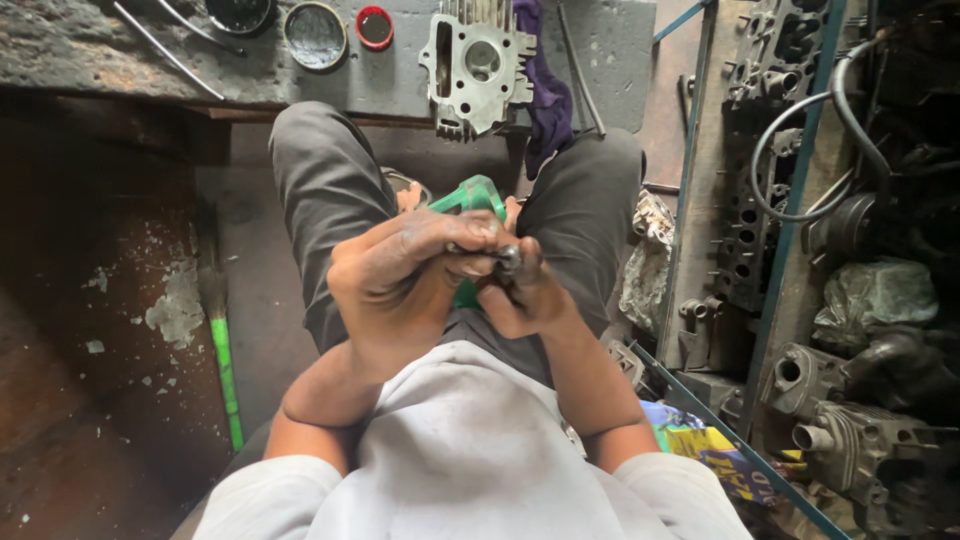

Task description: The person wipes a cylinder head with a cloth, handles a valve and a small metal component by hand, and dabs their finger into a small container of lubricant.

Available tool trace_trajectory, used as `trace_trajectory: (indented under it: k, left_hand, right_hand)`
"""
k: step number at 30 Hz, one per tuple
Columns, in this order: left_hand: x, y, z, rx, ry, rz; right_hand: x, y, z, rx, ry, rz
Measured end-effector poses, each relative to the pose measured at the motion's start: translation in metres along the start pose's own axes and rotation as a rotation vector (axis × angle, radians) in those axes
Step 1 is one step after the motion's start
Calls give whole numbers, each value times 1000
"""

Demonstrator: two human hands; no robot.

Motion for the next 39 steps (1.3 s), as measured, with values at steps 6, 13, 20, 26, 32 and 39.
trace_trajectory:
  k: [6,13,20,26,32,39]
  left_hand:
    - [3,4,1,-4,2,27]
    - [0,3,2,-6,9,50]
    - [-3,2,1,-66,7,62]
    - [-1,2,3,-32,-16,72]
    - [-2,0,4,54,26,23]
    - [-5,-2,6,-44,17,37]
  right_hand:
    - [3,5,-28,-78,110,211]
    - [17,2,-5,-75,92,234]
    - [7,2,5,54,59,125]
    - [14,2,-8,-146,135,193]
    - [14,10,-29,-285,141,406]
    - [4,9,-34,35,60,91]
Point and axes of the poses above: each hand's wrist, its own z-axis towards the middle knuckle, its own x-axis out of the back of the hand, y = z × x, the point moved 5 cm from there along z, towards the middle knuckle, and after that the axes turned 11 degrees about x, right-handed, at the moved point
